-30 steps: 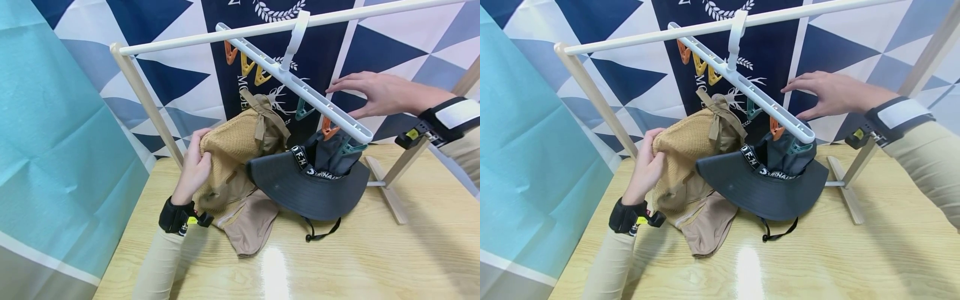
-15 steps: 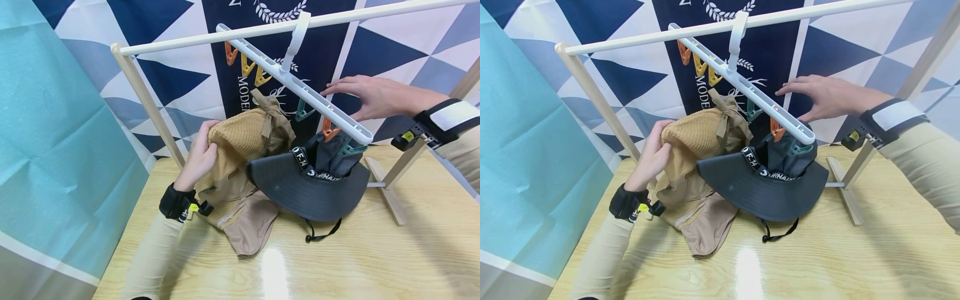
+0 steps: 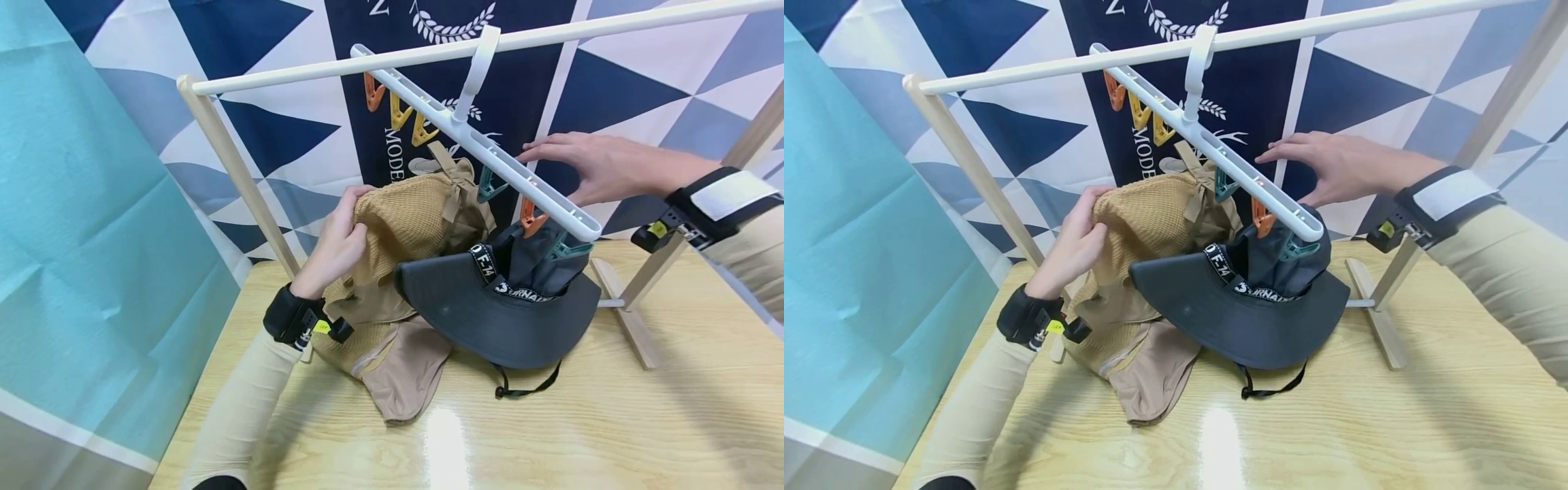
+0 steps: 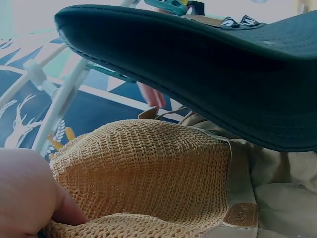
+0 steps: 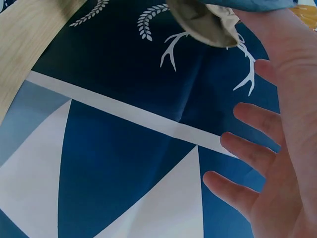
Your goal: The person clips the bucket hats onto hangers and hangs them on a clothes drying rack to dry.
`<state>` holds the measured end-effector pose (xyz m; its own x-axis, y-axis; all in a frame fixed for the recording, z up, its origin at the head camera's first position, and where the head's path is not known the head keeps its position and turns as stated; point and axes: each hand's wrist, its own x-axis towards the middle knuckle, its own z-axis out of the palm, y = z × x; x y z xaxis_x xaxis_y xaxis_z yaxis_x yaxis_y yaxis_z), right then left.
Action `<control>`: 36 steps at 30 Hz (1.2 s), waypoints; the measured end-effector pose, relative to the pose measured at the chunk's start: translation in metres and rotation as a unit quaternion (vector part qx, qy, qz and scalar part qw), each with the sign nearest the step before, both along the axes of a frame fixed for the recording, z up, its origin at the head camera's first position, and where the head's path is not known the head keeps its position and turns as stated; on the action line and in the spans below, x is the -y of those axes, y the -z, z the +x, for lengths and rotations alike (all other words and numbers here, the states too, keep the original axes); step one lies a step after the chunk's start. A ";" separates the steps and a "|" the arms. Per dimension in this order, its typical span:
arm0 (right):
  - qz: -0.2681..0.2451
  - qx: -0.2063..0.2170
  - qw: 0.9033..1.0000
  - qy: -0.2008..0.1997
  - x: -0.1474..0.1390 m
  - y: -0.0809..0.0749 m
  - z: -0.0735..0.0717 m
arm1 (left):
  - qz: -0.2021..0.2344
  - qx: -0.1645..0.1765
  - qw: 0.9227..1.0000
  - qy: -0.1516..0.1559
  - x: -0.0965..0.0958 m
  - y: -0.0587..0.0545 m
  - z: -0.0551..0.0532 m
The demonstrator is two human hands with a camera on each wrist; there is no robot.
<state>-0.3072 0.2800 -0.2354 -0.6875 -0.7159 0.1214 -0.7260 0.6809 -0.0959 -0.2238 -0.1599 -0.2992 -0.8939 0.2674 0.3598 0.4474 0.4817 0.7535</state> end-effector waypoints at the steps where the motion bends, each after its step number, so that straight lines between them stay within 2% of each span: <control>1: -0.001 0.001 1.000 -0.003 0.001 0.000 0.000 | -0.003 0.002 1.000 0.003 -0.002 -0.001 -0.001; 8: -0.020 0.007 1.000 -0.015 0.006 0.001 0.000 | -0.012 -0.003 0.999 0.035 -0.015 -0.001 -0.007; 12: -0.030 0.011 0.999 -0.019 0.009 0.002 0.002 | -0.015 -0.003 0.999 0.043 -0.020 0.000 -0.009; 24: -0.039 0.031 0.998 -0.031 0.022 0.002 0.004 | -0.001 0.065 0.994 0.083 -0.032 -0.003 -0.017; 33: -0.042 0.036 0.997 -0.046 0.032 0.003 0.003 | 0.028 0.102 0.988 0.112 -0.044 -0.011 -0.029; 36: -0.048 0.034 0.997 -0.058 0.035 0.003 0.002 | 0.030 0.100 0.987 0.121 -0.047 -0.012 -0.032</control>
